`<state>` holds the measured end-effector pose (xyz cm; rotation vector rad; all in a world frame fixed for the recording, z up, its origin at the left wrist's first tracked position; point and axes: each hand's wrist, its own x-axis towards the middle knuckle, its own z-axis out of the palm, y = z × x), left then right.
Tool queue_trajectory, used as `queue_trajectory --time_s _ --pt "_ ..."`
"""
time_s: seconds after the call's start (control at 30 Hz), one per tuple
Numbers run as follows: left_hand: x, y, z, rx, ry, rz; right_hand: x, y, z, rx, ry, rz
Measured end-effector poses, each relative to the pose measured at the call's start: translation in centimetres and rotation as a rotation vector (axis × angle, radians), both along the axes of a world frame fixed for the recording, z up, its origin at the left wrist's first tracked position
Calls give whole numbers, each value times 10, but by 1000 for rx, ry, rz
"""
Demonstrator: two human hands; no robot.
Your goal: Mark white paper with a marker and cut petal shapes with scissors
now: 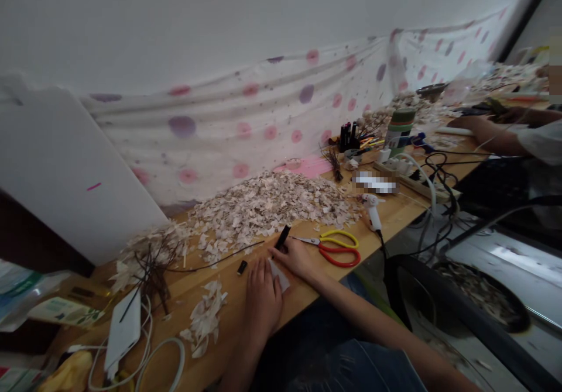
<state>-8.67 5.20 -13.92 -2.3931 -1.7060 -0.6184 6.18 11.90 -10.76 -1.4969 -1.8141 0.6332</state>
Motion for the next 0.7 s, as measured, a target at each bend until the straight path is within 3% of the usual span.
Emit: queue_trajectory --time_s 0.7 --pt "0 -1 1 4 1 -6 1 2 -10 6 10 31"
